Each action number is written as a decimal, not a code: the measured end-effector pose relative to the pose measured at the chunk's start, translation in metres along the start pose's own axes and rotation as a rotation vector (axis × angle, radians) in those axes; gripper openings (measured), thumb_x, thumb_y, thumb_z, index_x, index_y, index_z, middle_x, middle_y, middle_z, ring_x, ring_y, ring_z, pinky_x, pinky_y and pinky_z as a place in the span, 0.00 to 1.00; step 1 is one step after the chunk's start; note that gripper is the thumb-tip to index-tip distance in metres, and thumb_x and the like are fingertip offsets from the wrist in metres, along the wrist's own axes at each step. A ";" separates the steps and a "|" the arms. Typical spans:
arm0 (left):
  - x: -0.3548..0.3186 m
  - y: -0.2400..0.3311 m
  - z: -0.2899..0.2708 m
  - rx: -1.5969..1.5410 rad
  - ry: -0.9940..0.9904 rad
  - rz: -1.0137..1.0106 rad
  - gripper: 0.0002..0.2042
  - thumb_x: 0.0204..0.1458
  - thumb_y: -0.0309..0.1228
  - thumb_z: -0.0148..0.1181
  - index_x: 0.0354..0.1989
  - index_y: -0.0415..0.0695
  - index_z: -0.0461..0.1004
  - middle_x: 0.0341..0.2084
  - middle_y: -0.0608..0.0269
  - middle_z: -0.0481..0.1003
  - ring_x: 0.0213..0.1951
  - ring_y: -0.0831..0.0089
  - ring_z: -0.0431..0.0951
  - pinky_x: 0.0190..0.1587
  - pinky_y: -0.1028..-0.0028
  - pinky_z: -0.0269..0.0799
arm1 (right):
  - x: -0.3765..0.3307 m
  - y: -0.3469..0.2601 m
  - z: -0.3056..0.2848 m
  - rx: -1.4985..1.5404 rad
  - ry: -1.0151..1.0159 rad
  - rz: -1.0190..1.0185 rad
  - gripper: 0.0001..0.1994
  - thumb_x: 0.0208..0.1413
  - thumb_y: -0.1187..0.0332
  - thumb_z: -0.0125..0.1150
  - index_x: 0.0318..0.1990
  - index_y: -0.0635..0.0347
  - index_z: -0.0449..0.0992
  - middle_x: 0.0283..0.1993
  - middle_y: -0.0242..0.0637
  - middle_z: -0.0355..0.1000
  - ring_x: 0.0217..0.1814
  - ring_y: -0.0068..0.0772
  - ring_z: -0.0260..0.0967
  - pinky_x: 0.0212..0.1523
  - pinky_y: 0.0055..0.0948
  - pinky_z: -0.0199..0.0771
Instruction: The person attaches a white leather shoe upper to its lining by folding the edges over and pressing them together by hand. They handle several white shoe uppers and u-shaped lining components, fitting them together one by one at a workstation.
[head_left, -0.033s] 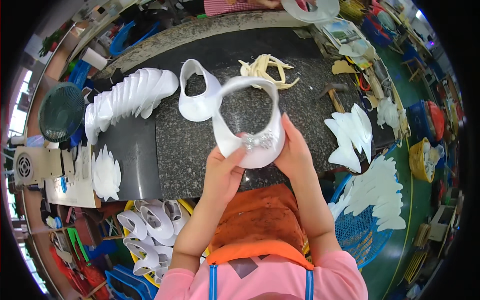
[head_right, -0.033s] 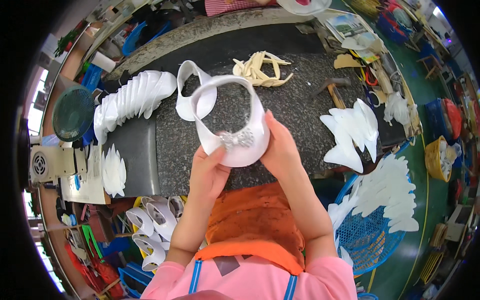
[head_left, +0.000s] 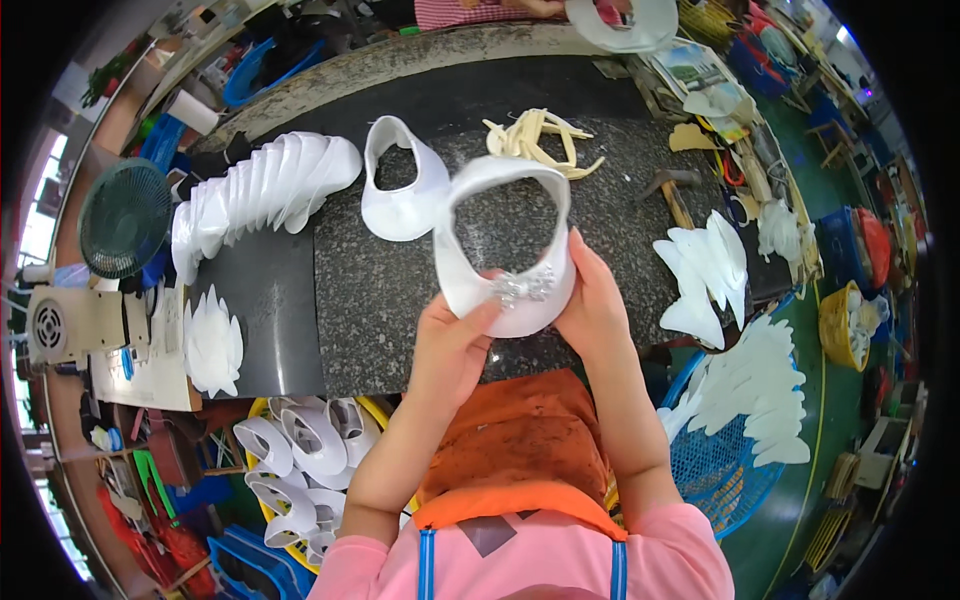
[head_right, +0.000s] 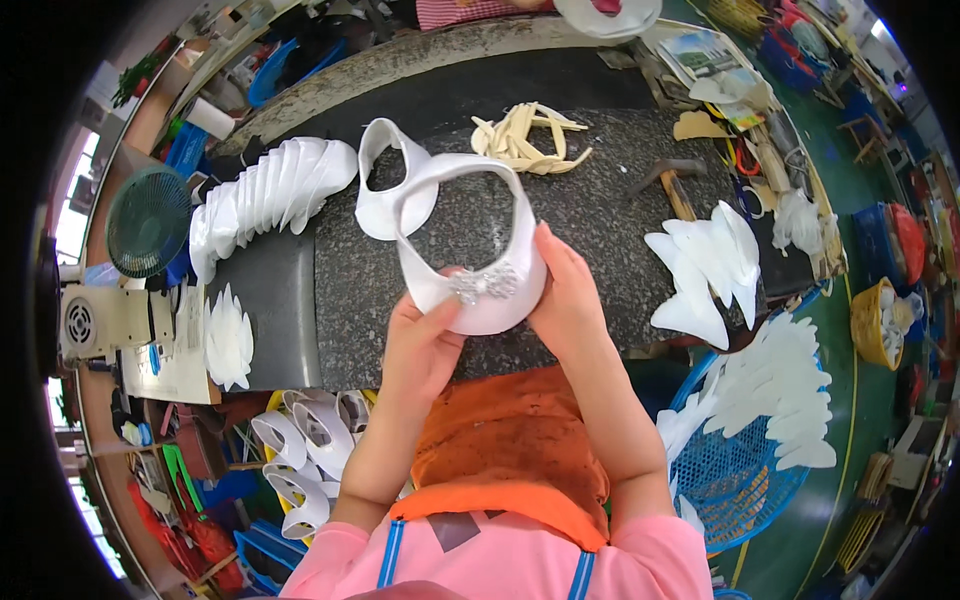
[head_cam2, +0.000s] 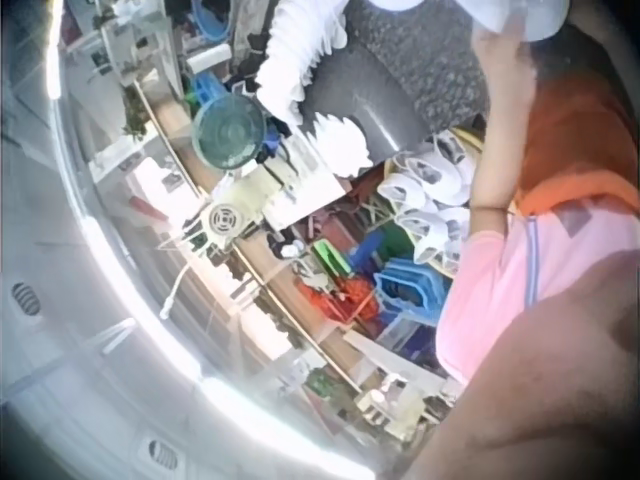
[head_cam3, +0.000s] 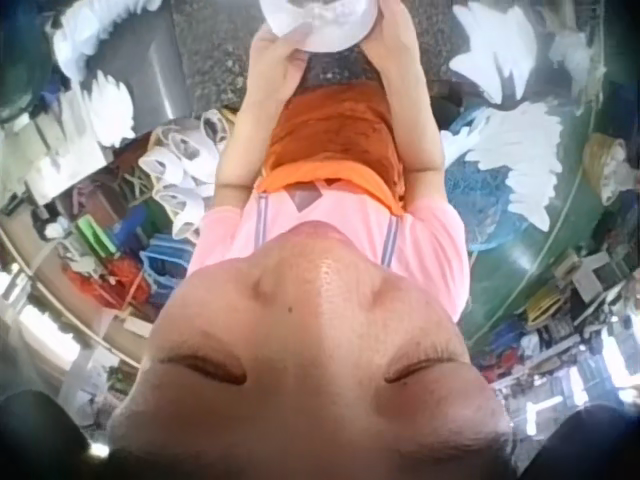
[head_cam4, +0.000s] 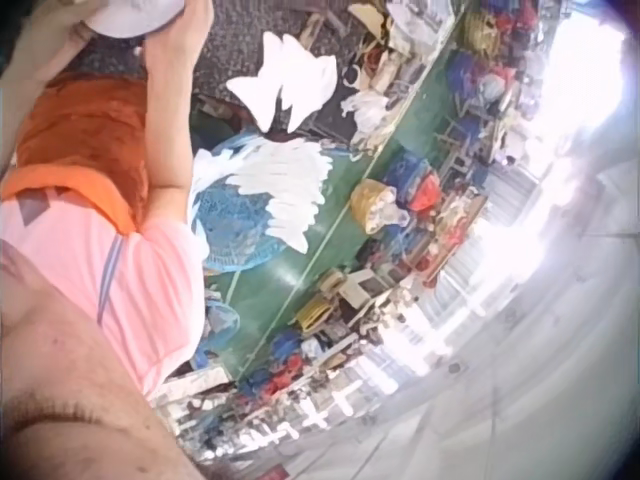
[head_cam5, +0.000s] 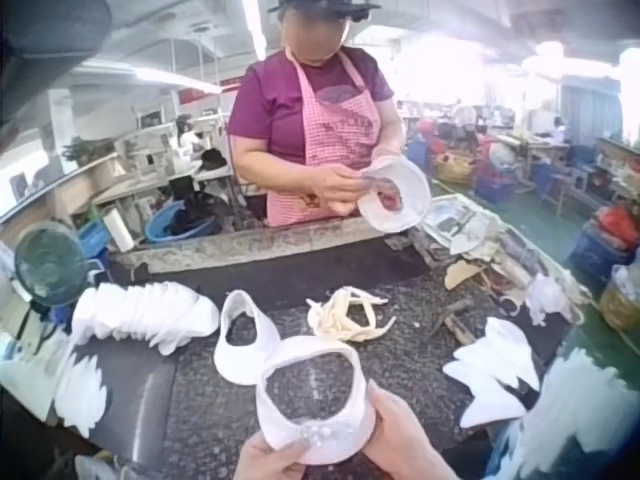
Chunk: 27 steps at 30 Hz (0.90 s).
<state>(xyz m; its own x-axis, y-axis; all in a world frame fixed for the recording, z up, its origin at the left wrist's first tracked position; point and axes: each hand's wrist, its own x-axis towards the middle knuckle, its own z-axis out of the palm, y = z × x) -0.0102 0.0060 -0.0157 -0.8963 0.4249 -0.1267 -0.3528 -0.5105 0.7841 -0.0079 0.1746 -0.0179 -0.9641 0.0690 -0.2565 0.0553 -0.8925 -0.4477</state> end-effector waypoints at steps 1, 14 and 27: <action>-0.002 0.001 0.005 -0.005 0.011 0.008 0.15 0.62 0.28 0.50 0.54 0.36 0.68 0.51 0.52 0.73 0.52 0.63 0.75 0.56 0.62 0.72 | 0.000 0.000 -0.004 -0.078 -0.020 -0.121 0.15 0.66 0.60 0.52 0.47 0.62 0.75 0.43 0.35 0.77 0.42 0.24 0.75 0.46 0.26 0.75; -0.006 0.031 0.011 -0.368 -0.127 0.019 0.12 0.59 0.29 0.57 0.47 0.35 0.71 0.37 0.55 0.78 0.39 0.71 0.79 0.44 0.71 0.75 | -0.010 0.016 0.005 -1.266 0.163 -0.633 0.11 0.60 0.72 0.56 0.48 0.64 0.74 0.34 0.36 0.71 0.38 0.34 0.70 0.43 0.32 0.71; -0.022 0.025 0.019 0.119 0.047 0.211 0.17 0.57 0.29 0.60 0.53 0.35 0.70 0.42 0.64 0.76 0.43 0.80 0.74 0.45 0.77 0.71 | -0.034 0.012 0.050 -1.188 -0.245 -0.776 0.08 0.43 0.75 0.69 0.30 0.60 0.75 0.31 0.34 0.70 0.38 0.35 0.66 0.39 0.31 0.65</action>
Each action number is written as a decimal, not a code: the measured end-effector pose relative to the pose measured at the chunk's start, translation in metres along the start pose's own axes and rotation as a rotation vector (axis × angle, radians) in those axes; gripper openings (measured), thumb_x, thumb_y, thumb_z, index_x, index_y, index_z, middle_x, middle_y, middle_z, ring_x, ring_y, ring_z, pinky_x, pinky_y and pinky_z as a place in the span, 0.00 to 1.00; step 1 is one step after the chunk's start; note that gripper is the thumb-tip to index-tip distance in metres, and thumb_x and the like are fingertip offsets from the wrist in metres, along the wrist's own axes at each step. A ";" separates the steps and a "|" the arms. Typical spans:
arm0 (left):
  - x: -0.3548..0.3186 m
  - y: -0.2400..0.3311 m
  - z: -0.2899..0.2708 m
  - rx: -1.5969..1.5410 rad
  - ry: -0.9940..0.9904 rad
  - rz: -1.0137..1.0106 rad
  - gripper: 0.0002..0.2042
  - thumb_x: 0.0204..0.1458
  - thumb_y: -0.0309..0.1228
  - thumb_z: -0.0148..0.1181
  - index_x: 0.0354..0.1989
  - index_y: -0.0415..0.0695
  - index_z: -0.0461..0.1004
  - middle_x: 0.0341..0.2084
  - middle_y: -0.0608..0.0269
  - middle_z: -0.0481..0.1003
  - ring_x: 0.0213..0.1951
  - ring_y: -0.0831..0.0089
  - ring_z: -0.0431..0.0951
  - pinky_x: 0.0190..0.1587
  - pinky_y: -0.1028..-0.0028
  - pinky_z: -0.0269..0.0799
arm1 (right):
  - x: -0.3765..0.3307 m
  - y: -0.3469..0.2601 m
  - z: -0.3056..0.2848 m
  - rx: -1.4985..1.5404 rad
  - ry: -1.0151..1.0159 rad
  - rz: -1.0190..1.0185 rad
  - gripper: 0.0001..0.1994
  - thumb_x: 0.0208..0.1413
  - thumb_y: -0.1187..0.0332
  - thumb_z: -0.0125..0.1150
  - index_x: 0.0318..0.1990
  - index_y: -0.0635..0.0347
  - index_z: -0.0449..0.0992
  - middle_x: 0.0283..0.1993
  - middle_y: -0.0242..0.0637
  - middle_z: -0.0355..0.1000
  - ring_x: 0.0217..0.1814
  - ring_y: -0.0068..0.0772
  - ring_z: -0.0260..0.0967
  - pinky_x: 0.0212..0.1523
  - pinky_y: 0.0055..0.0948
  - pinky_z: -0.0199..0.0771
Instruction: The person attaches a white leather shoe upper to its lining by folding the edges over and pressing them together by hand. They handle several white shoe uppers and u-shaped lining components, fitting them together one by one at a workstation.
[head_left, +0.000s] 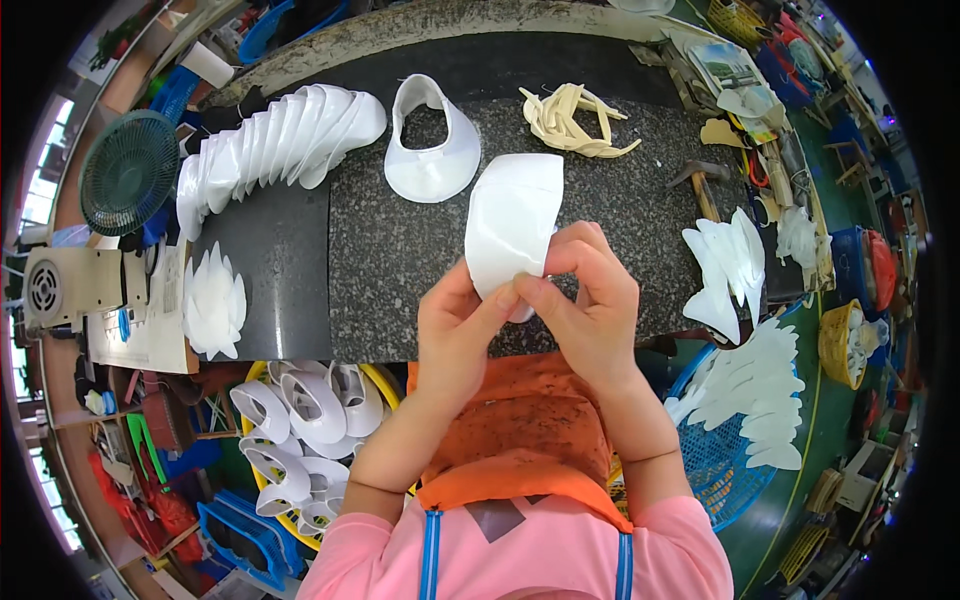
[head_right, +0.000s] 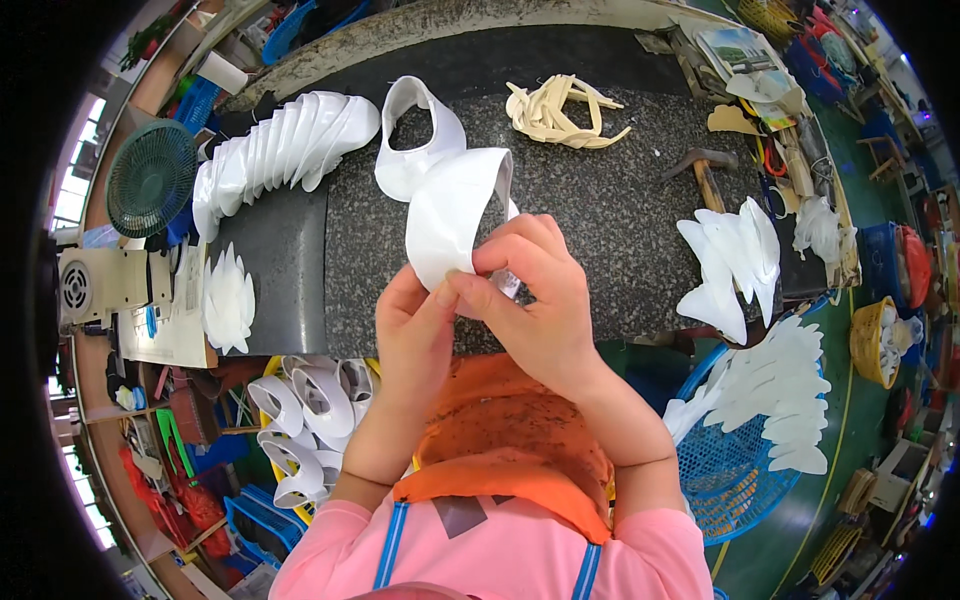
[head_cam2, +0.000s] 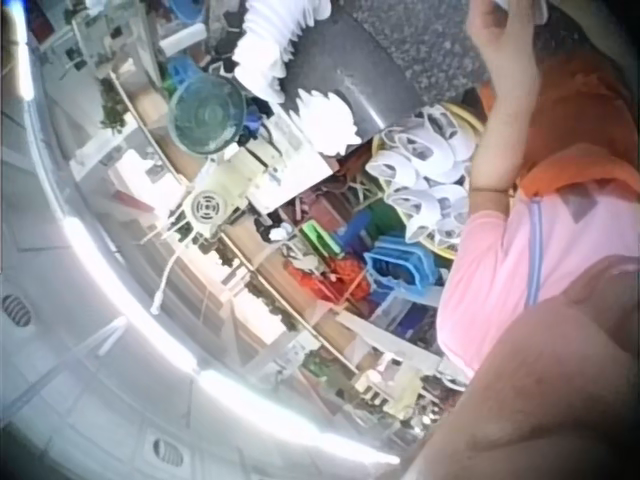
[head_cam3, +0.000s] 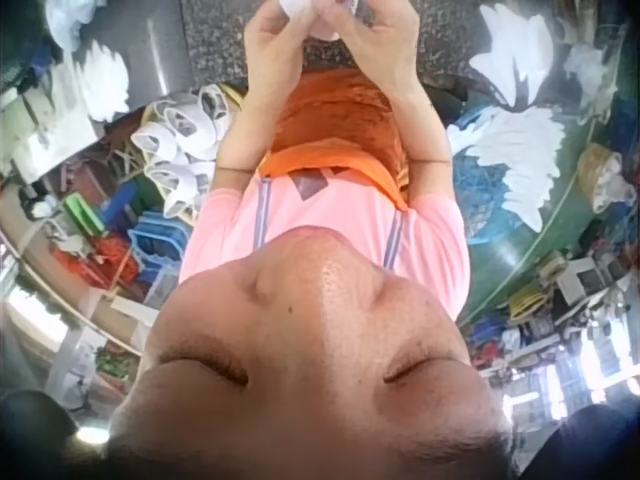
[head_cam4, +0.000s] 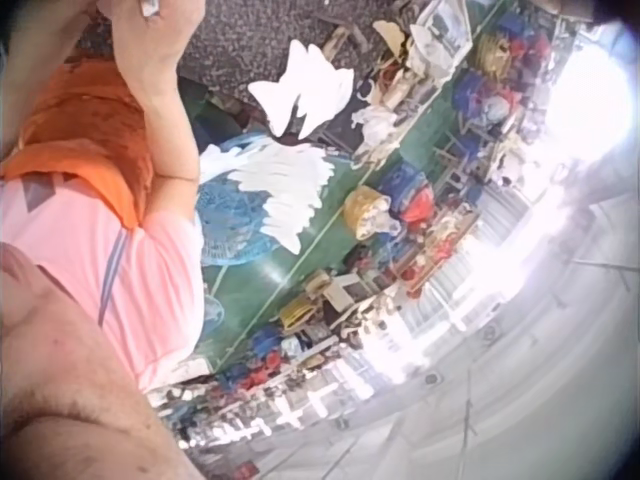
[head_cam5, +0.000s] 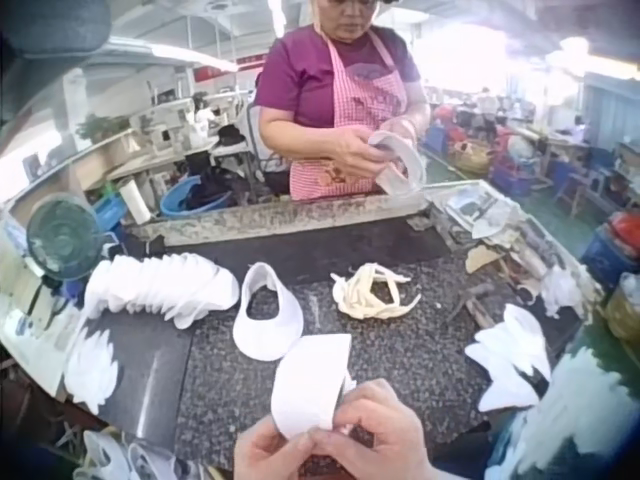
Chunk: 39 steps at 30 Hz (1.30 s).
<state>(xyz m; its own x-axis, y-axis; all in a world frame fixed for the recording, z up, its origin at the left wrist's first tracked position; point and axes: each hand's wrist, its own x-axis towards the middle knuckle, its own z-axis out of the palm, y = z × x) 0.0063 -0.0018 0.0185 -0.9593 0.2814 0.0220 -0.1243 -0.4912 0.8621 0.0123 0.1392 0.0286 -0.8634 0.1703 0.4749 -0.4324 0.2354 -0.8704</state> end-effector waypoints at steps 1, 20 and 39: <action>0.003 0.000 -0.012 0.003 0.007 0.002 0.17 0.57 0.29 0.60 0.53 0.35 0.70 0.42 0.64 0.76 0.43 0.80 0.74 0.45 0.77 0.71 | 0.002 -0.003 -0.003 -0.019 -0.058 -0.031 0.08 0.42 0.74 0.70 0.29 0.59 0.75 0.31 0.32 0.70 0.37 0.34 0.66 0.40 0.31 0.65; -0.005 -0.012 -0.030 -0.174 -0.090 -0.044 0.15 0.49 0.17 0.63 0.47 0.35 0.76 0.45 0.59 0.78 0.48 0.72 0.76 0.55 0.70 0.70 | 0.004 0.002 -0.009 -0.077 -0.197 0.044 0.09 0.45 0.71 0.70 0.34 0.57 0.77 0.34 0.31 0.72 0.40 0.34 0.64 0.42 0.31 0.65; 0.001 -0.013 -0.037 -0.523 0.015 -0.131 0.15 0.57 0.25 0.58 0.52 0.37 0.69 0.44 0.62 0.75 0.45 0.75 0.76 0.51 0.70 0.72 | -0.002 0.006 0.003 -0.249 -0.287 -0.074 0.10 0.39 0.78 0.69 0.31 0.60 0.75 0.31 0.35 0.70 0.39 0.40 0.66 0.41 0.34 0.65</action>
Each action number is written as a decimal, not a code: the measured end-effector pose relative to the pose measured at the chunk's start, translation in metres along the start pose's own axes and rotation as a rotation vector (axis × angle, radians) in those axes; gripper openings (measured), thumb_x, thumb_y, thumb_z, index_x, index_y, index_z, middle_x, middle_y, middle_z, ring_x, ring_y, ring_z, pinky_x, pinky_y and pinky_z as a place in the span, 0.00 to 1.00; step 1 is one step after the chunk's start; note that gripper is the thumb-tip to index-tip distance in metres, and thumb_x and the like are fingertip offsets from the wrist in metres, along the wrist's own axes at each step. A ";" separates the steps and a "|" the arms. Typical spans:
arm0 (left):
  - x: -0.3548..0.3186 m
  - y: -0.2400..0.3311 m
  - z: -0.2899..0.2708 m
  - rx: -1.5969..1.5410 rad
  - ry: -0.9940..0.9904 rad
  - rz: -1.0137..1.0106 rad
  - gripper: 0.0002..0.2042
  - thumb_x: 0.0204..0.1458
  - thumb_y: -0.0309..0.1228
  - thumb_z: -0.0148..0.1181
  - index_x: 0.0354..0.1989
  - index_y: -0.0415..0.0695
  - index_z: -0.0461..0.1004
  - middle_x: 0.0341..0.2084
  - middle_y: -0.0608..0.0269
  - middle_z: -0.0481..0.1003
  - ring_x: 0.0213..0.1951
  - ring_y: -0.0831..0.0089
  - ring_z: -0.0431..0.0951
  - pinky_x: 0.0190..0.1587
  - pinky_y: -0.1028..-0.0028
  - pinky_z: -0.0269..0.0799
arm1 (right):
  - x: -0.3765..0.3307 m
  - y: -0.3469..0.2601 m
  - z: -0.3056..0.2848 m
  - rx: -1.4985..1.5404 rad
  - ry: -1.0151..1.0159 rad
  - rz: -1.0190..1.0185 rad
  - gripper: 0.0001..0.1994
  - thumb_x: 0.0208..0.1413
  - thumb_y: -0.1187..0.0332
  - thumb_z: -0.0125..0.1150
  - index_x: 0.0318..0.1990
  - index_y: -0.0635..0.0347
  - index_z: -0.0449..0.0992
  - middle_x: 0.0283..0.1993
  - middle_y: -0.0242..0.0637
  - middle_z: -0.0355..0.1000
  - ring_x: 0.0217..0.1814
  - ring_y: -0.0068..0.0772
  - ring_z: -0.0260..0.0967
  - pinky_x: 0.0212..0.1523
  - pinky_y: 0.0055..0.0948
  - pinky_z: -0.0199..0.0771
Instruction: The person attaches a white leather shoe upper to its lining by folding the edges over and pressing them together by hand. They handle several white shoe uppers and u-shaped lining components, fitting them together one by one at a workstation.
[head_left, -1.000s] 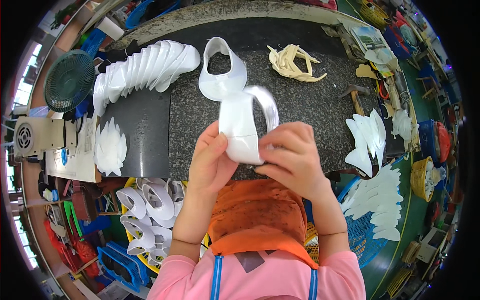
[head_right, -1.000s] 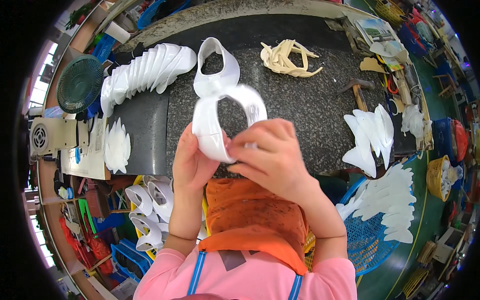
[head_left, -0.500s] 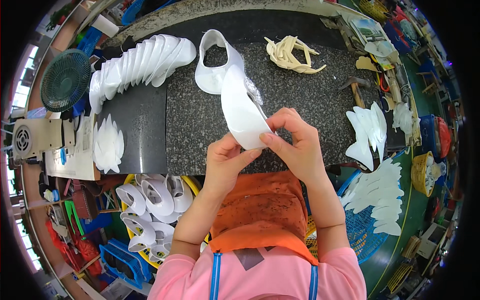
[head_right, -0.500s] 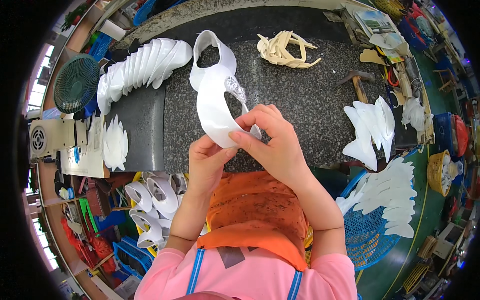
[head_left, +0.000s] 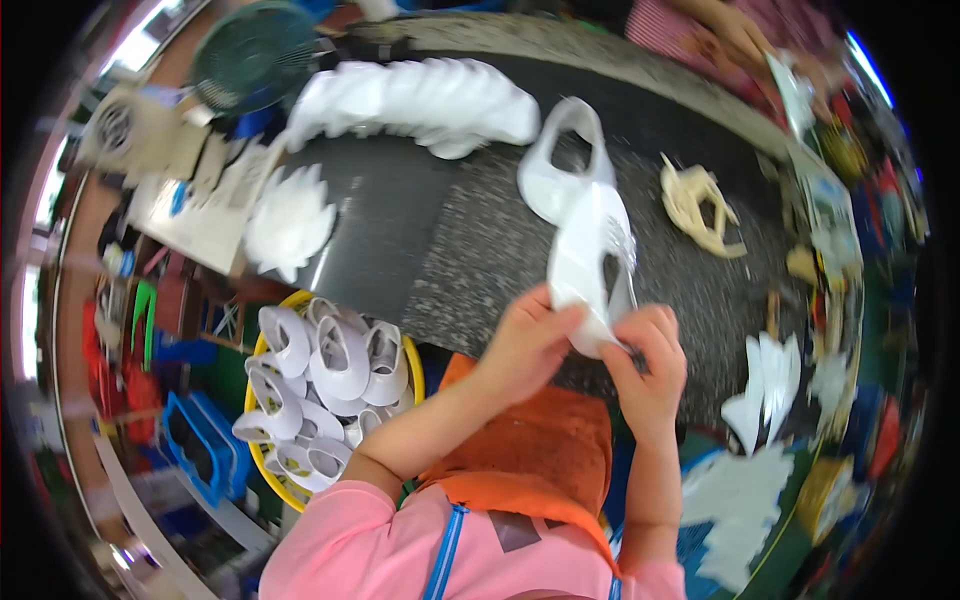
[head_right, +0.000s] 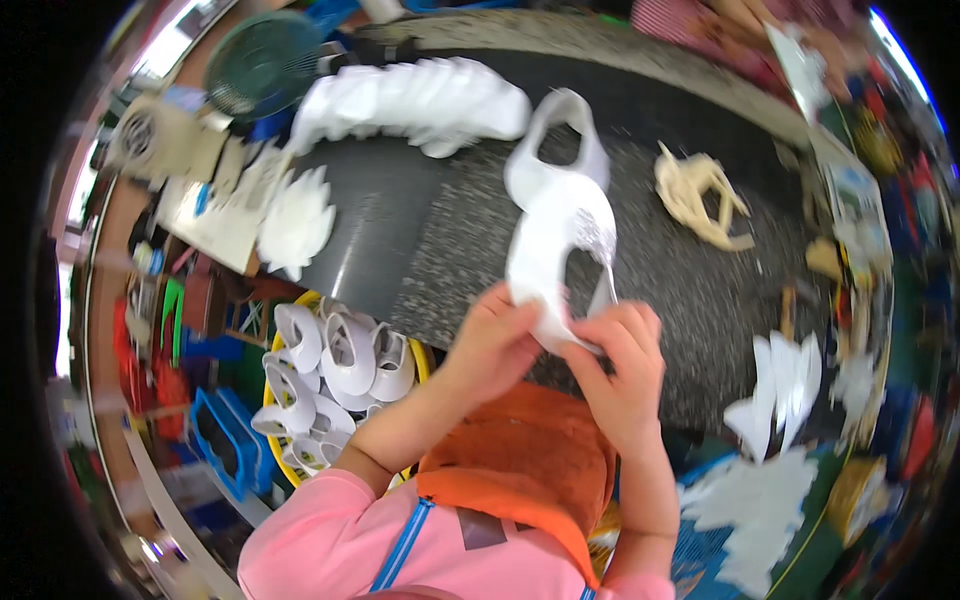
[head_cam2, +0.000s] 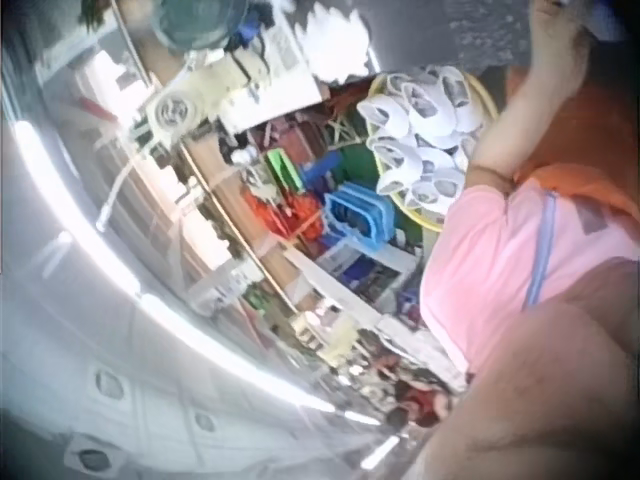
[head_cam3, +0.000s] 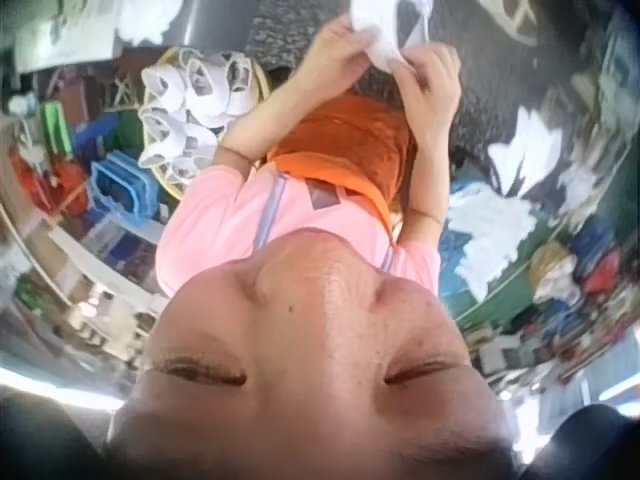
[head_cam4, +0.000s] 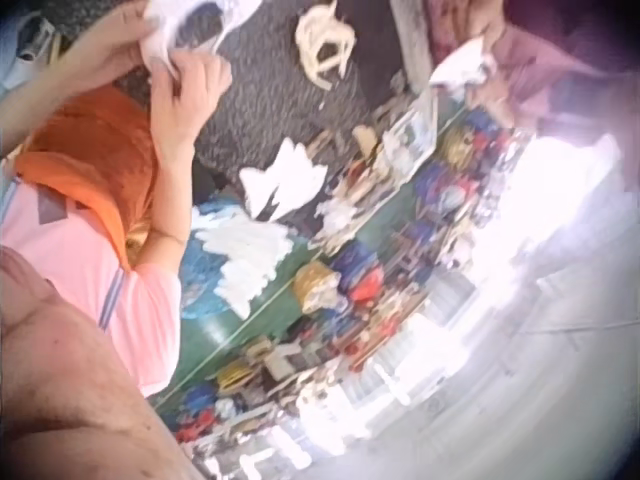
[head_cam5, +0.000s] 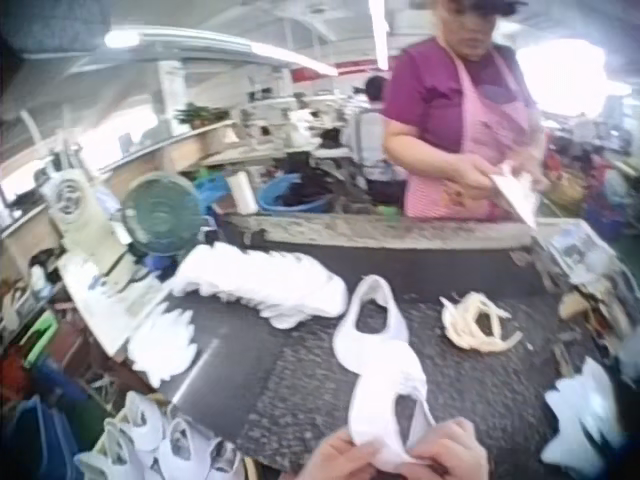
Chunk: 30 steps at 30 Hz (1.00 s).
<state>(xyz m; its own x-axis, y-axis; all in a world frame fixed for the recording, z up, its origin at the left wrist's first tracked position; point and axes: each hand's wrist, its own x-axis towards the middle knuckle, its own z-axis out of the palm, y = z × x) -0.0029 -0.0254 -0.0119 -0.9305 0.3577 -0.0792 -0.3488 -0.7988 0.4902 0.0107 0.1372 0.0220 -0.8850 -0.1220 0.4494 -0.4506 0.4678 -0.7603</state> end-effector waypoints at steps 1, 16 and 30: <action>-0.001 -0.007 0.002 0.069 -0.009 0.058 0.19 0.56 0.25 0.59 0.55 0.36 0.67 0.45 0.63 0.75 0.47 0.75 0.75 0.52 0.71 0.70 | -0.003 0.007 0.004 0.091 0.089 0.008 0.08 0.41 0.79 0.66 0.31 0.62 0.75 0.31 0.37 0.70 0.39 0.40 0.66 0.40 0.34 0.66; 0.122 0.365 -0.108 2.460 1.290 0.740 0.13 0.58 0.38 0.54 0.39 0.38 0.72 0.30 0.43 0.77 0.36 0.47 0.79 0.39 0.53 0.73 | 0.023 0.026 0.013 -0.079 -0.181 0.133 0.05 0.55 0.75 0.57 0.36 0.63 0.79 0.35 0.37 0.75 0.40 0.35 0.71 0.45 0.31 0.66; 0.175 0.413 -0.143 1.885 0.992 0.078 0.36 0.57 0.54 0.50 0.61 0.31 0.64 0.56 0.40 0.70 0.59 0.50 0.68 0.61 0.64 0.61 | 0.129 0.086 0.060 -0.319 -0.284 -0.139 0.17 0.54 0.62 0.61 0.49 0.59 0.72 0.48 0.41 0.69 0.46 0.47 0.72 0.42 0.42 0.74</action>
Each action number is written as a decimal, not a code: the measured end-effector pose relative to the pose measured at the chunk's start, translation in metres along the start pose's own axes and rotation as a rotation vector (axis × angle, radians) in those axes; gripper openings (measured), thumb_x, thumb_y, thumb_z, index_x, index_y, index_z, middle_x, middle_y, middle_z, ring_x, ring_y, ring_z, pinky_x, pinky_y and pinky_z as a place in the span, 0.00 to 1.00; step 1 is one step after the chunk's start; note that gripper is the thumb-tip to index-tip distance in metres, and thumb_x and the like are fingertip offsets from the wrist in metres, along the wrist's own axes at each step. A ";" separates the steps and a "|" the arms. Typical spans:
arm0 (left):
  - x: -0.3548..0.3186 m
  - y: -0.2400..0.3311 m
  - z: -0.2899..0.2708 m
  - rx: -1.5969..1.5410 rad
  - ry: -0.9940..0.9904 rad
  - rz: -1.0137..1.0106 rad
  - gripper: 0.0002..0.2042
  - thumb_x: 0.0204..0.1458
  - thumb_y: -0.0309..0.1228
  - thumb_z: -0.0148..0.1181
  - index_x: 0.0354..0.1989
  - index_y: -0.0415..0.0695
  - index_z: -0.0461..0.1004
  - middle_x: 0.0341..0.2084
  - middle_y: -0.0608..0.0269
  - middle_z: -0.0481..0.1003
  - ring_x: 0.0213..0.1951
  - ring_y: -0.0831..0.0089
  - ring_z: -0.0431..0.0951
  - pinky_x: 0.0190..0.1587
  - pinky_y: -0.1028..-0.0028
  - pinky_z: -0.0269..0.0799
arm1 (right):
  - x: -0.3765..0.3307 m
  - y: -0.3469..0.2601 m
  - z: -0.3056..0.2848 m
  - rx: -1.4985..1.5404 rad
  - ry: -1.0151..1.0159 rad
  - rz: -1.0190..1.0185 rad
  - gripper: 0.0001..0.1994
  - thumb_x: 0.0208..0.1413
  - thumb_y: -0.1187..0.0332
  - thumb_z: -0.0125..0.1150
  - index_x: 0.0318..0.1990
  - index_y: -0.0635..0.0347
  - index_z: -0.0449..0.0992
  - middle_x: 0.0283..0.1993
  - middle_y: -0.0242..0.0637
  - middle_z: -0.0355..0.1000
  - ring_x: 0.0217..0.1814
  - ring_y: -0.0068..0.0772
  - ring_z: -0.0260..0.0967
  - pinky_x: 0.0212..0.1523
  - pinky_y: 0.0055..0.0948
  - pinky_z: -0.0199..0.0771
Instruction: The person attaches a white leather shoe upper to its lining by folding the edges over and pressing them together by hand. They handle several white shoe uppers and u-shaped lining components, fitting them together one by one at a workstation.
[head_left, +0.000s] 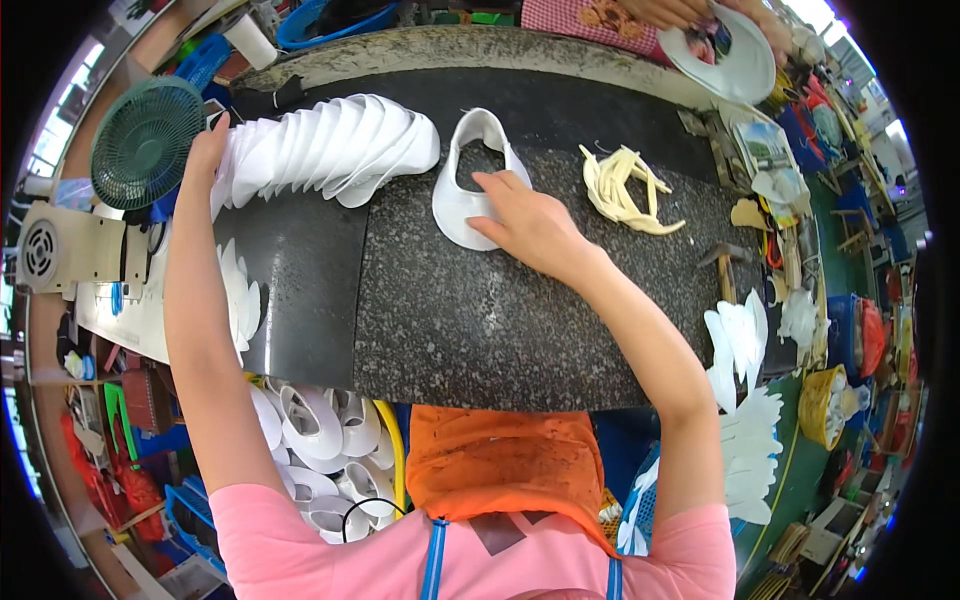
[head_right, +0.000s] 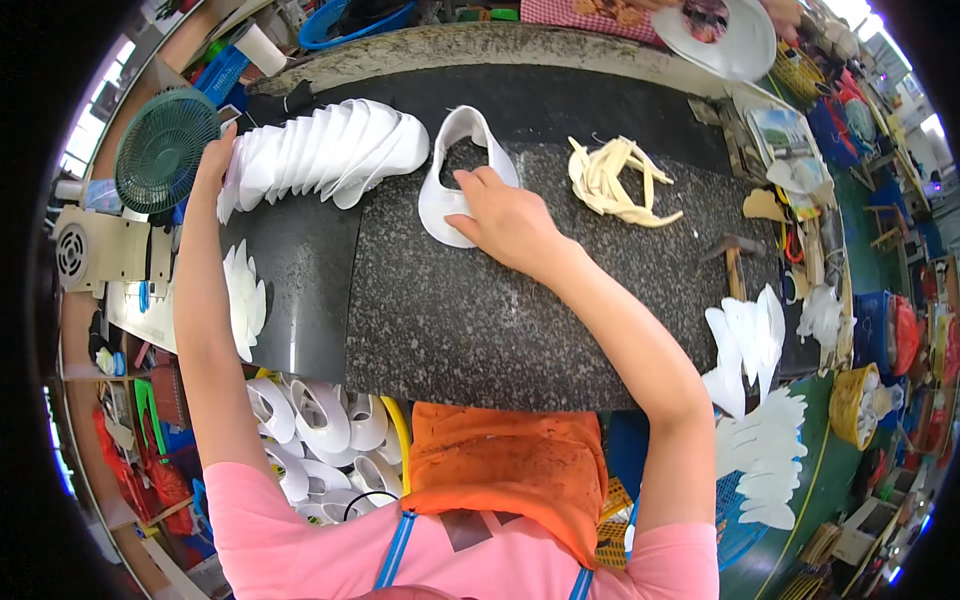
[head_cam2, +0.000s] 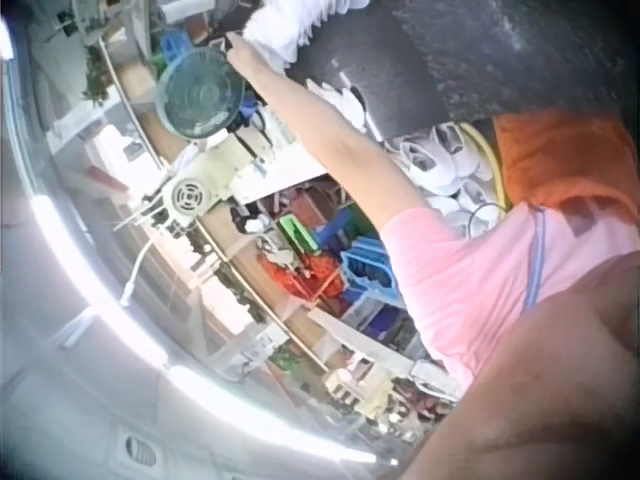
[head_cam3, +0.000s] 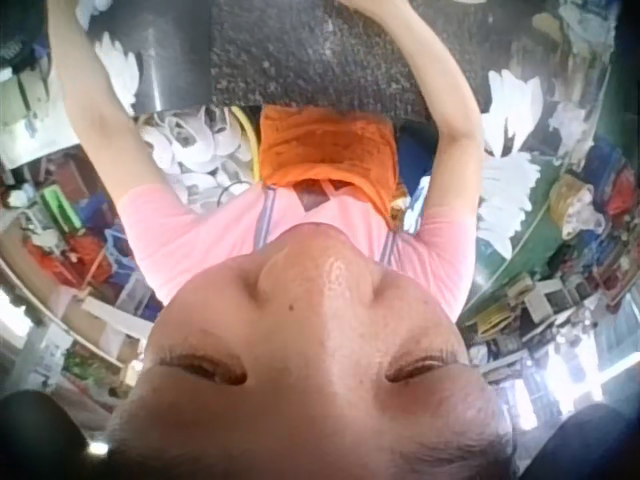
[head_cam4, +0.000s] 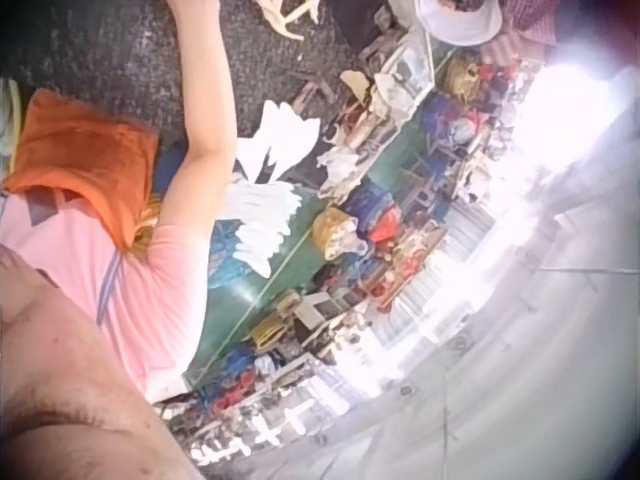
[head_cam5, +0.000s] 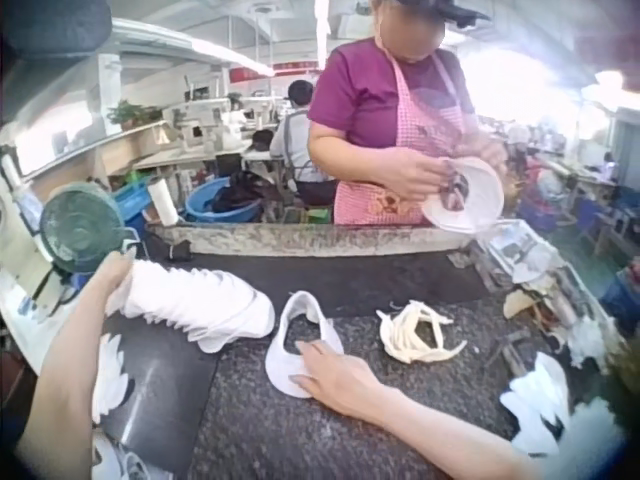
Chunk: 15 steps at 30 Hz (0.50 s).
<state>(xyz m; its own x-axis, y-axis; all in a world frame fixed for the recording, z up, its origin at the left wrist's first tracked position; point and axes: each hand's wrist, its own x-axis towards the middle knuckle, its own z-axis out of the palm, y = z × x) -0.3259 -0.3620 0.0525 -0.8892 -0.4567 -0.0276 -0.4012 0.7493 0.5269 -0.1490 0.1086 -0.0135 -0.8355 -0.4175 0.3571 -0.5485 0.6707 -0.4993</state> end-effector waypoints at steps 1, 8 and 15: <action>-0.006 0.003 -0.011 0.306 0.064 0.043 0.36 0.57 0.55 0.50 0.60 0.32 0.64 0.55 0.39 0.70 0.59 0.48 0.69 0.61 0.62 0.61 | 0.003 0.001 0.008 -0.004 -0.058 0.034 0.18 0.53 0.60 0.61 0.50 0.58 0.72 0.48 0.41 0.69 0.46 0.47 0.72 0.42 0.42 0.74; -0.259 0.086 0.101 -0.413 -0.225 0.769 0.29 0.53 0.31 0.63 0.63 0.37 0.62 0.59 0.49 0.68 0.61 0.64 0.67 0.62 0.67 0.60 | -0.028 -0.001 -0.014 0.032 0.118 0.056 0.14 0.50 0.62 0.61 0.45 0.54 0.74 0.42 0.38 0.71 0.43 0.44 0.73 0.41 0.41 0.74; -0.396 0.077 0.148 -1.406 -0.653 0.179 0.17 0.60 0.27 0.55 0.56 0.38 0.65 0.51 0.57 0.72 0.52 0.69 0.74 0.56 0.67 0.69 | -0.111 -0.066 -0.034 0.252 0.156 0.123 0.17 0.51 0.62 0.62 0.48 0.52 0.73 0.43 0.36 0.70 0.41 0.41 0.73 0.35 0.39 0.75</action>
<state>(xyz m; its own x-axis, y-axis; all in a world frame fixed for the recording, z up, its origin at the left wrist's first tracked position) -0.0374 -0.0524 -0.0218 -0.9888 0.1453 -0.0343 -0.0950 -0.4354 0.8952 -0.0185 0.1312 0.0065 -0.8921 -0.2307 0.3886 -0.4501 0.5292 -0.7192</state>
